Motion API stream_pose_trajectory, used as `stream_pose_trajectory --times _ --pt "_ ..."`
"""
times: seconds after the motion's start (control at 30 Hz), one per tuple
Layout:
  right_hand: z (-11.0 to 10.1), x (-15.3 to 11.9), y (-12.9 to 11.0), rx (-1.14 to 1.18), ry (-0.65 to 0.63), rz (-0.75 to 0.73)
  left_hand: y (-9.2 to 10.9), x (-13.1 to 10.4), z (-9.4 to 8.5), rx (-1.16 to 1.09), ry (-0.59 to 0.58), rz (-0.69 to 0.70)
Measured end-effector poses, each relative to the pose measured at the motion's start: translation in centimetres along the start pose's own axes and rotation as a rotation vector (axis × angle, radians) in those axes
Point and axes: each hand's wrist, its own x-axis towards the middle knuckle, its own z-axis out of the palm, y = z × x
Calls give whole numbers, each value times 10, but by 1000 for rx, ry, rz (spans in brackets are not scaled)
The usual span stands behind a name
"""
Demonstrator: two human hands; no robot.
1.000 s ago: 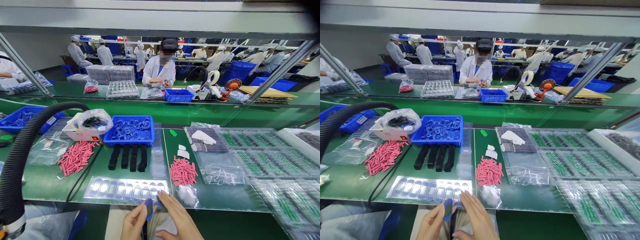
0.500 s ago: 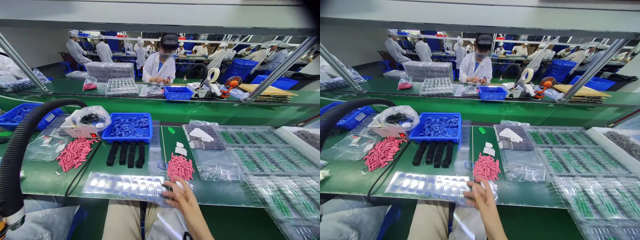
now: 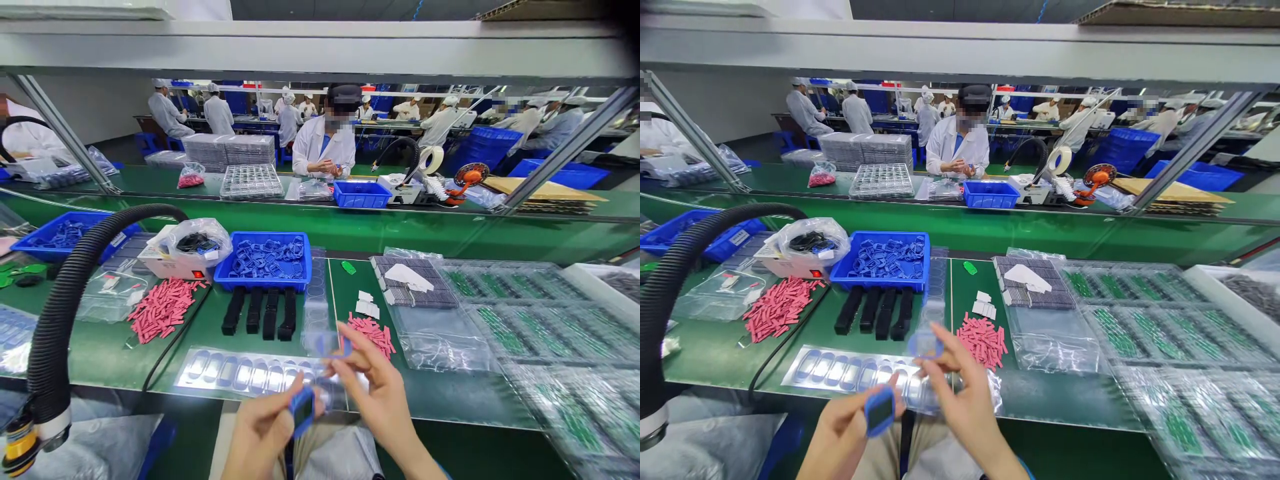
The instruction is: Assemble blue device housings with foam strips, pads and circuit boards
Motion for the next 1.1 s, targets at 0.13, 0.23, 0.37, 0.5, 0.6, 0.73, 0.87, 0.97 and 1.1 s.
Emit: stream_pose_trajectory --times 0.13,0.23,0.37,0.5,0.6,0.73,0.87,0.97,1.1 --pt "-1 -13 -6 -207 -97 -198 2 26 23 -48 -7 153" --pt "-8 -6 -5 -401 -13 -403 2 29 33 -36 -23 171" --pt "-21 11 -3 -793 72 -779 4 31 38 -8 -70 195" --pt "-30 24 -8 -944 -25 -915 11 43 48 21 -124 255" --pt "-37 34 -11 -882 -54 -911 15 55 56 32 -172 284" --pt "-56 67 0 -634 -112 -553 6 68 47 152 -146 261" --pt "-76 132 27 -531 -158 -268 -16 80 26 220 -84 189" --pt "-77 184 54 -429 -265 -124 -27 96 23 217 -43 190" --pt "-75 237 84 -240 -288 46 -34 133 37 221 37 212"
